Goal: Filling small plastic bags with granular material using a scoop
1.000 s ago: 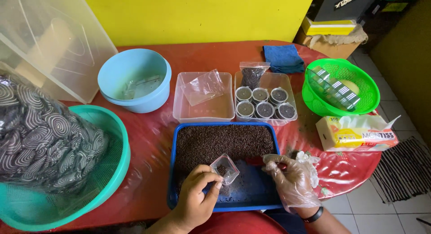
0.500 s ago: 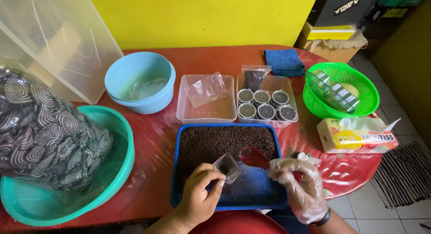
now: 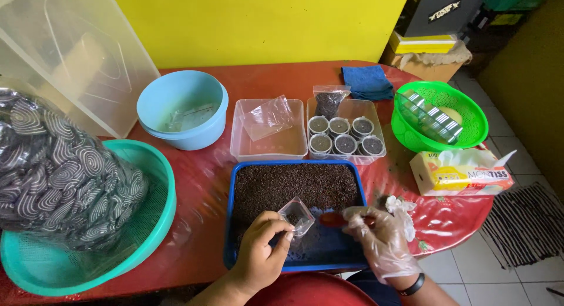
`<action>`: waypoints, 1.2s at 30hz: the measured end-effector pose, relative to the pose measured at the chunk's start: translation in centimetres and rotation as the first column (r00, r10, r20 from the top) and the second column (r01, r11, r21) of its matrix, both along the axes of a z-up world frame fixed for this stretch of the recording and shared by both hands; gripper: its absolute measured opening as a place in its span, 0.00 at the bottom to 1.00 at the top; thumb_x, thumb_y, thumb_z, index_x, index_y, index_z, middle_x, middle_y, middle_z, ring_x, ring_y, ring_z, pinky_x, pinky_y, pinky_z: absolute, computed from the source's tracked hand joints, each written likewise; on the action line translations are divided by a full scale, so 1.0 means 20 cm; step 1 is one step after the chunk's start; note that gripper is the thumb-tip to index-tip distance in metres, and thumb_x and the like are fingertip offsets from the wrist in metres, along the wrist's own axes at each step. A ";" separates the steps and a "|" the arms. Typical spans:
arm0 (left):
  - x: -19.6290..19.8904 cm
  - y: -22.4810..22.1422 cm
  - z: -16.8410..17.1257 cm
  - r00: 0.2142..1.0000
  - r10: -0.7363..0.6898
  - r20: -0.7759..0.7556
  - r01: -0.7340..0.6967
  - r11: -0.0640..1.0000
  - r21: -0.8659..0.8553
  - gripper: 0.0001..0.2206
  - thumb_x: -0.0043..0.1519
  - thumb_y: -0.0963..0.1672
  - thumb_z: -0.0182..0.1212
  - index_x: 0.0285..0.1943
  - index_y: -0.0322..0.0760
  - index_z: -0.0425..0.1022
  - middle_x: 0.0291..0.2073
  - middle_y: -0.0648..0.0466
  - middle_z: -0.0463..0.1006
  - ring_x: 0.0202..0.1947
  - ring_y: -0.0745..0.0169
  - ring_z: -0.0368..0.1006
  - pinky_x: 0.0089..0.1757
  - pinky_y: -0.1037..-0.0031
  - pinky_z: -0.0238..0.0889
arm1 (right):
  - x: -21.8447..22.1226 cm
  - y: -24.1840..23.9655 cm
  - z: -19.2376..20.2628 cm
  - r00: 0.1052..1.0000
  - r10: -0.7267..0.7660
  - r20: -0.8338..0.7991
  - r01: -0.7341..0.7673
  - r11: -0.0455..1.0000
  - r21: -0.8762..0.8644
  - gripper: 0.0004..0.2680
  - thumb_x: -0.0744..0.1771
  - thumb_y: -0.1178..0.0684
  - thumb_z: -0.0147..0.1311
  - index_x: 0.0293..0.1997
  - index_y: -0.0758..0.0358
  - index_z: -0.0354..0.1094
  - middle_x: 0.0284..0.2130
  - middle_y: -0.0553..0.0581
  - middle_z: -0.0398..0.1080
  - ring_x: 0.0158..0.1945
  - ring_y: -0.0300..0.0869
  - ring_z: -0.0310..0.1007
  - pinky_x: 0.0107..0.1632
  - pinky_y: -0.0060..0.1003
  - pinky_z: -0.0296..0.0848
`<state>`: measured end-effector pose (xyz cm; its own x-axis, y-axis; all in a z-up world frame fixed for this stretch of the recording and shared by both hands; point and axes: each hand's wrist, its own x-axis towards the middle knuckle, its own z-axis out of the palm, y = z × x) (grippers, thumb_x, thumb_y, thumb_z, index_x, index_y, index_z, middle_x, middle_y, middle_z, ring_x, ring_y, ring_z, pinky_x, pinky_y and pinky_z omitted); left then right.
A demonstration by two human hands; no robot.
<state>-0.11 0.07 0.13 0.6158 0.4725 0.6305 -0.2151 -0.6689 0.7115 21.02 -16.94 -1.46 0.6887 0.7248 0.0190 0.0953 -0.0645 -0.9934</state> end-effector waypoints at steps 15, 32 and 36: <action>0.01 0.00 -0.02 1.000 0.013 0.009 -0.014 1.000 0.020 0.03 0.62 0.39 0.59 0.43 0.36 0.76 0.38 0.48 0.76 0.39 0.53 0.76 0.44 0.67 0.69 | 0.07 0.07 -0.10 0.994 -0.099 0.051 0.098 0.995 0.013 0.10 0.67 0.51 0.56 0.48 0.66 0.76 0.37 0.60 0.82 0.34 0.40 0.82 0.37 0.28 0.77; 0.02 -0.01 -0.02 0.998 0.041 0.044 -0.044 0.997 0.064 0.03 0.61 0.38 0.59 0.41 0.35 0.76 0.37 0.49 0.76 0.40 0.54 0.75 0.45 0.68 0.69 | -0.08 -0.01 0.29 0.911 0.051 0.409 -0.211 0.910 0.356 0.06 0.69 0.53 0.53 0.37 0.65 0.71 0.38 0.59 0.78 0.41 0.46 0.82 0.51 0.39 0.80; 0.02 -0.01 -0.02 0.997 0.056 0.049 -0.060 0.995 0.079 0.03 0.61 0.38 0.57 0.40 0.36 0.75 0.36 0.49 0.76 0.39 0.53 0.75 0.45 0.67 0.68 | 0.02 -0.10 0.18 0.967 0.043 0.251 -0.100 0.970 0.220 0.07 0.67 0.56 0.53 0.44 0.68 0.74 0.46 0.63 0.79 0.42 0.47 0.85 0.47 0.36 0.84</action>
<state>0.21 -0.19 -0.29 0.5579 0.4532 0.6953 -0.2057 -0.7361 0.6449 21.42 -19.00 2.07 0.5888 0.7285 0.3503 0.3313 0.1778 -0.9266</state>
